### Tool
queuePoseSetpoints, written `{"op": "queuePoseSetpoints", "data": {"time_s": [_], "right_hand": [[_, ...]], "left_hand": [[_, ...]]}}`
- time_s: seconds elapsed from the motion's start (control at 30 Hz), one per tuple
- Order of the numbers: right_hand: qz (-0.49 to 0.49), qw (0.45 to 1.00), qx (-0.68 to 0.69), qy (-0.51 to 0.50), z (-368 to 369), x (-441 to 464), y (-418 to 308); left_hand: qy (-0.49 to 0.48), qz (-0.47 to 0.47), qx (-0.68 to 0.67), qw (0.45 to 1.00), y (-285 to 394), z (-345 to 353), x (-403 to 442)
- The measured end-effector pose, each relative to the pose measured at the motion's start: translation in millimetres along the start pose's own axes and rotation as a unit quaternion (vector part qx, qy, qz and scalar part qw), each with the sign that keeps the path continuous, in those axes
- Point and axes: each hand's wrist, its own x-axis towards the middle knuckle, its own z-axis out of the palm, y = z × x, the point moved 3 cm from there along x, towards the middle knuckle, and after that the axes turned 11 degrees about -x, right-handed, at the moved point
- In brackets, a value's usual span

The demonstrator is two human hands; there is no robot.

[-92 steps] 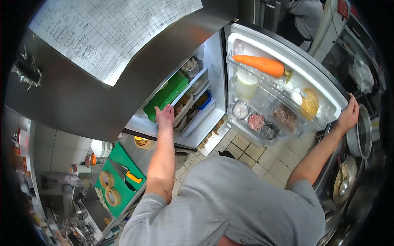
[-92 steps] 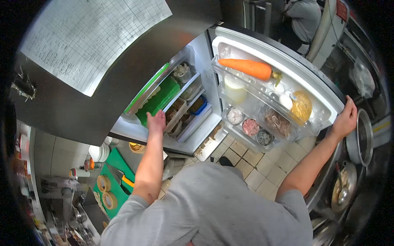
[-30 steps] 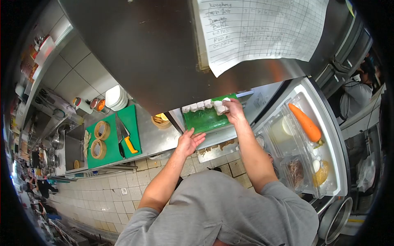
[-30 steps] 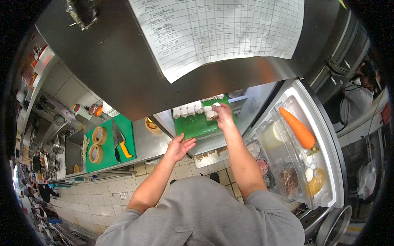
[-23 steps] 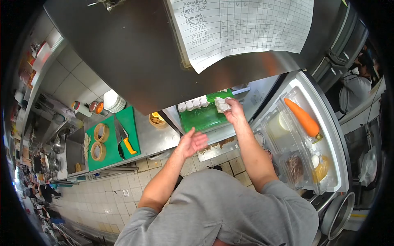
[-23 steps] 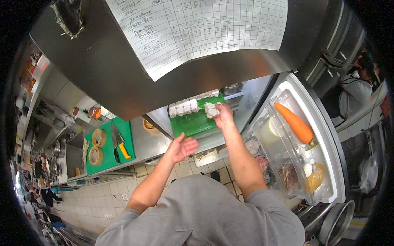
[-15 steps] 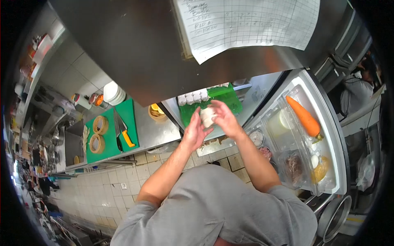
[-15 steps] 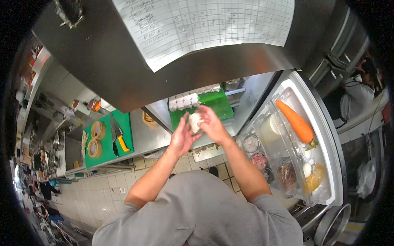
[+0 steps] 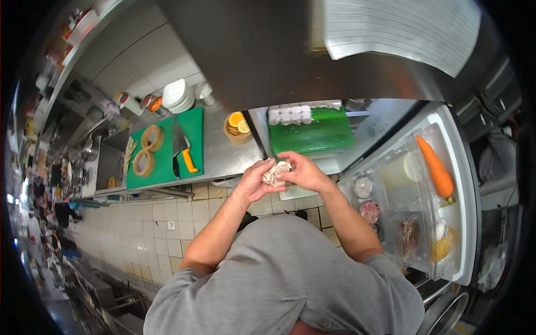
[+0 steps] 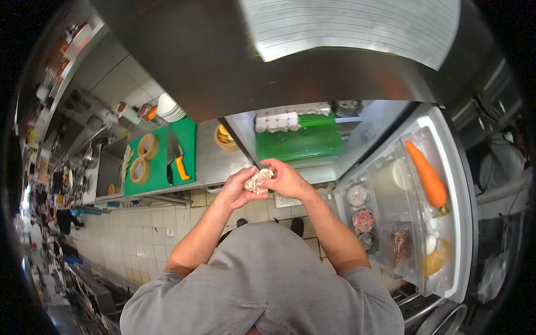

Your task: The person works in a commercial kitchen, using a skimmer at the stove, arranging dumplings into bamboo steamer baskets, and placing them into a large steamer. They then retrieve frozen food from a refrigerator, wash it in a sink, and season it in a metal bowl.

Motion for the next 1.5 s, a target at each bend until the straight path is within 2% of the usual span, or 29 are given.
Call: {"op": "queuePoseSetpoints", "data": {"time_s": [0.03, 0.1, 0.17, 0.23, 0.3, 0.33, 0.4, 0.5, 0.57, 0.63, 0.67, 0.77, 0.93, 1.0, 1.03, 1.07, 1.1, 1.13, 1.17, 1.23, 1.3, 1.37, 1.4, 1.43, 1.47, 1.5], "right_hand": [[0.027, 1.0, -0.007, -0.007, 12.3, 8.1, 2.2], [0.018, 0.999, 0.009, -0.028, 35.3, 22.5, -19.6], [-0.025, 0.998, -0.058, -0.013, 60.3, 41.4, -37.9], [-0.066, 0.995, -0.07, -0.024, 83.9, 60.7, -60.1], [-0.073, 0.995, 0.02, -0.069, 108.8, 87.0, -75.0], [-0.073, 0.994, 0.012, -0.075, 120.8, 100.5, -83.6], [-0.043, 0.986, 0.117, -0.108, 148.3, 131.2, -105.8], [-0.072, 0.98, 0.152, -0.108, 204.4, 177.9, -125.9], [-0.055, 0.977, 0.168, -0.119, 235.8, 197.8, -145.4], [-0.077, 0.981, 0.051, -0.171, 261.5, 220.8, -166.3], [-0.16, 0.967, -0.124, -0.154, 270.7, 231.1, -179.3], [-0.228, 0.942, -0.144, -0.2, 309.2, 251.5, -208.6], [-0.19, 0.929, -0.215, -0.232, 359.3, 298.1, -225.9], [-0.175, 0.957, -0.142, -0.183, 370.9, 321.0, -229.2], [-0.176, 0.955, -0.143, -0.19, 380.6, 331.4, -231.2], [-0.051, 0.987, -0.009, -0.155, 388.2, 346.0, -232.5], [0.077, 0.983, 0.123, -0.112, 394.3, 360.5, -232.5], [0.11, 0.981, 0.093, -0.134, 400.6, 384.2, -218.7], [0.107, 0.98, 0.091, -0.138, 411.8, 406.9, -206.4], [0.124, 0.968, 0.188, -0.113, 432.0, 449.2, -184.1], [0.106, 0.969, 0.201, -0.097, 447.5, 487.1, -188.8], [0.039, 0.994, -0.077, -0.067, 455.8, 520.9, -200.2], [0.038, 0.994, -0.077, -0.072, 462.8, 534.5, -198.4], [-0.04, 0.977, -0.207, -0.031, 468.6, 547.3, -201.0], [-0.118, 0.937, -0.33, 0.011, 475.5, 559.1, -201.6], [-0.12, 0.937, -0.329, 0.007, 483.0, 570.8, -195.0]], "left_hand": [[0.008, 0.008, -0.004, 1.0, 3.3, -8.9, -10.1], [0.101, 0.062, 0.032, 0.992, 14.3, -26.1, -33.6], [0.097, 0.091, 0.032, 0.991, 31.5, -47.0, -53.5], [0.044, 0.1, -0.001, 0.994, 54.8, -68.7, -72.0], [0.026, 0.114, -0.013, 0.993, 80.8, -95.3, -88.7], [0.01, 0.12, -0.038, 0.992, 94.8, -110.5, -96.3], [0.002, 0.138, -0.08, 0.987, 120.5, -143.6, -108.9], [-0.003, 0.156, -0.114, 0.981, 158.1, -190.6, -135.0], [0.014, 0.169, -0.112, 0.979, 182.1, -216.2, -159.4], [0.052, 0.179, -0.081, 0.979, 211.6, -239.6, -184.3], [0.064, 0.175, -0.076, 0.98, 223.1, -249.1, -195.6], [0.063, 0.145, -0.03, 0.987, 251.4, -290.4, -223.0], [0.056, 0.129, -0.039, 0.989, 278.8, -354.5, -254.2], [-0.03, 0.164, -0.241, 0.956, 279.9, -376.5, -265.5], [-0.028, 0.169, -0.246, 0.954, 278.6, -388.7, -271.3], [0.002, 0.207, -0.263, 0.942, 280.8, -400.8, -279.1], [0.031, 0.245, -0.279, 0.928, 282.5, -413.6, -287.3], [0.054, 0.259, -0.287, 0.92, 281.7, -426.7, -297.4], [0.054, 0.264, -0.288, 0.919, 281.7, -434.1, -310.2], [0.086, 0.299, -0.293, 0.904, 281.3, -450.1, -337.9], [0.108, 0.303, -0.297, 0.899, 276.4, -467.0, -362.4], [0.164, 0.334, -0.301, 0.878, 268.5, -478.6, -385.3], [0.167, 0.337, -0.304, 0.875, 262.1, -484.7, -393.3], [0.186, 0.348, -0.306, 0.866, 256.4, -491.4, -400.4], [0.204, 0.359, -0.308, 0.857, 252.1, -496.0, -405.5], [0.206, 0.361, -0.31, 0.855, 250.6, -493.5, -409.0]]}}
